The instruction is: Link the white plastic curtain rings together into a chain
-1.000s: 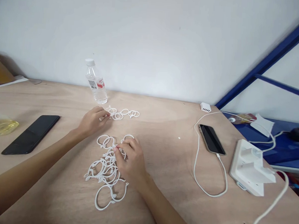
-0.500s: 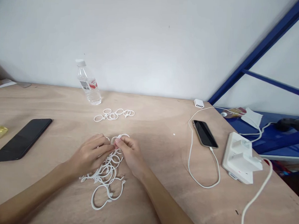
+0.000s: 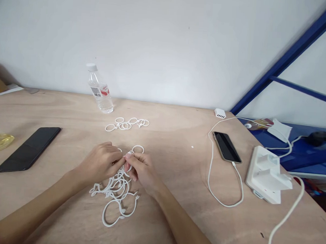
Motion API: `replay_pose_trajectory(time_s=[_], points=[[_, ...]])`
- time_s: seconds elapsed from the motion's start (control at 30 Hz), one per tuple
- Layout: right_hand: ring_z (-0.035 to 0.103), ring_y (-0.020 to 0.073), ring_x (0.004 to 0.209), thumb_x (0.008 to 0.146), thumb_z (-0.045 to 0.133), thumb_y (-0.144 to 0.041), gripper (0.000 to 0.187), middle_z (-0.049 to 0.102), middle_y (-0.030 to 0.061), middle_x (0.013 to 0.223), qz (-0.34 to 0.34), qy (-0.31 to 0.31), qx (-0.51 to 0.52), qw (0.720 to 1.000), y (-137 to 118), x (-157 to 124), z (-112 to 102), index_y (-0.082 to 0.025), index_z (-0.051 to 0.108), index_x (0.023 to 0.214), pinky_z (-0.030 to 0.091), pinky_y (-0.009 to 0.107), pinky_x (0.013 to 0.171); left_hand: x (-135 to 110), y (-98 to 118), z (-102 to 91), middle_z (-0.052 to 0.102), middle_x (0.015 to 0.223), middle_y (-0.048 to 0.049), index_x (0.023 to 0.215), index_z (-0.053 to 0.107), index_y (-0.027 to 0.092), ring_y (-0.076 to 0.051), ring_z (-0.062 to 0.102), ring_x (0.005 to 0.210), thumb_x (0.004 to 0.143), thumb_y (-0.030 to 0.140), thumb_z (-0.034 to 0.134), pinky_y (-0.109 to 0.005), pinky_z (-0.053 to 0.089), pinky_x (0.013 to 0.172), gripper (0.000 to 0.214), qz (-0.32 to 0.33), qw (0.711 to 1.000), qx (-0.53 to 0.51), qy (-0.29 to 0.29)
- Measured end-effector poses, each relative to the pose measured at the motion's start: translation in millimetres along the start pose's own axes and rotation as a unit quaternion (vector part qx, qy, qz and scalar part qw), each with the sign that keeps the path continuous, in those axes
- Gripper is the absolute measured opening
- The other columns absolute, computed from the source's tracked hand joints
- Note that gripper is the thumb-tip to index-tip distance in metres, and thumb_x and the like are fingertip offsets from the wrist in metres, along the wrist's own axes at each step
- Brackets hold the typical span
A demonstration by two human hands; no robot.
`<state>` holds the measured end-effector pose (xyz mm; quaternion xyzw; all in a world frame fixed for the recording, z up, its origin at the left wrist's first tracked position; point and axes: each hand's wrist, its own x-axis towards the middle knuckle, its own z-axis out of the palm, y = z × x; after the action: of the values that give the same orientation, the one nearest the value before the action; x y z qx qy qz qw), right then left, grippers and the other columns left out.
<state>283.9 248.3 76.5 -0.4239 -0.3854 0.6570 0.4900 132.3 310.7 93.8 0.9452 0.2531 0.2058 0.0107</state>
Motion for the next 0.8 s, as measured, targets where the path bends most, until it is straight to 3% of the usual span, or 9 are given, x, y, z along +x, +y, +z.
replay_pose_trajectory(time_s=[0.1, 0.2, 0.33, 0.43, 0.57, 0.7, 0.8], points=[[0.027, 0.0044, 0.037, 0.083, 0.054, -0.049, 0.042, 0.047, -0.0049, 0.05, -0.009, -0.011, -0.006, 1.0, 0, -1, 5, -0.018, 0.043, 0.057, 0.013, 0.023, 0.039, 1, 2, 0.1, 0.06, 0.052, -0.0025, 0.054, 0.055, 0.017, -0.013, 0.05, 0.047, 0.082, 0.019, 0.044, -0.027, 0.028, 0.052, 0.03, -0.08, 0.994, -0.041, -0.056], [0.024, 0.0055, 0.042, 0.081, 0.057, -0.049, 0.046, 0.034, -0.0071, 0.046, -0.049, -0.002, -0.006, 0.999, -1, -3, 12, -0.018, 0.038, 0.052, 0.015, 0.024, 0.042, 2, 5, 1.5, 0.061, 0.054, -0.002, 0.056, 0.055, 0.016, -0.012, 0.051, 0.049, 0.084, 0.022, 0.039, -0.024, 0.03, 0.052, 0.033, -0.158, 0.969, -0.161, -0.096], [0.023, 0.0071, 0.046, 0.081, 0.058, -0.049, 0.048, 0.03, -0.0071, 0.049, -0.103, -0.007, 0.047, 0.994, -3, -8, 19, -0.019, 0.035, 0.052, 0.019, 0.025, 0.046, 4, 14, 3.8, 0.048, 0.044, 0.001, 0.049, 0.047, 0.016, -0.01, 0.043, 0.044, 0.09, 0.039, 0.029, -0.021, 0.03, 0.047, 0.051, -0.266, 0.899, -0.344, -0.057], [0.028, 0.0085, 0.048, 0.085, 0.054, -0.05, 0.047, 0.034, -0.0054, 0.05, -0.134, -0.003, 0.023, 0.991, -3, -10, 18, -0.019, 0.038, 0.053, 0.022, 0.025, 0.048, 5, 16, 2.5, 0.041, 0.042, 0.0026, 0.046, 0.045, 0.017, -0.01, 0.038, 0.043, 0.089, 0.046, 0.031, -0.021, 0.027, 0.045, 0.054, -0.312, 0.865, -0.391, -0.035], [0.039, 0.01, 0.053, 0.088, 0.052, -0.043, 0.039, 0.043, -0.0029, 0.056, -0.167, 0.063, -0.134, 0.975, 2, -8, 11, -0.017, 0.051, 0.058, 0.03, 0.025, 0.052, 5, 6, -5.9, 0.04, 0.049, 0.0041, 0.052, 0.05, 0.015, -0.009, 0.037, 0.049, 0.085, 0.042, 0.044, -0.02, 0.027, 0.047, 0.043, -0.267, 0.878, -0.383, -0.106], [0.05, 0.0129, 0.068, 0.086, 0.056, -0.03, 0.021, 0.054, 0.0013, 0.074, -0.255, 0.101, -0.313, 0.909, 9, -4, 3, -0.017, 0.062, 0.07, 0.04, 0.026, 0.064, 3, -19, -16.3, 0.043, 0.055, 0.0053, 0.071, 0.062, 0.014, -0.009, 0.039, 0.052, 0.08, 0.039, 0.053, -0.019, 0.03, 0.048, 0.028, -0.218, 0.888, -0.36, -0.187], [0.053, 0.0139, 0.072, 0.088, 0.053, -0.023, 0.015, 0.056, 0.0032, 0.08, -0.293, 0.07, -0.404, 0.864, 12, -3, 0, -0.018, 0.065, 0.079, 0.044, 0.027, 0.068, 1, -46, -14.3, 0.056, 0.063, 0.0028, 0.099, 0.067, 0.017, -0.012, 0.05, 0.057, 0.079, 0.04, 0.054, -0.021, 0.039, 0.055, 0.033, -0.257, 0.922, -0.244, -0.154]])
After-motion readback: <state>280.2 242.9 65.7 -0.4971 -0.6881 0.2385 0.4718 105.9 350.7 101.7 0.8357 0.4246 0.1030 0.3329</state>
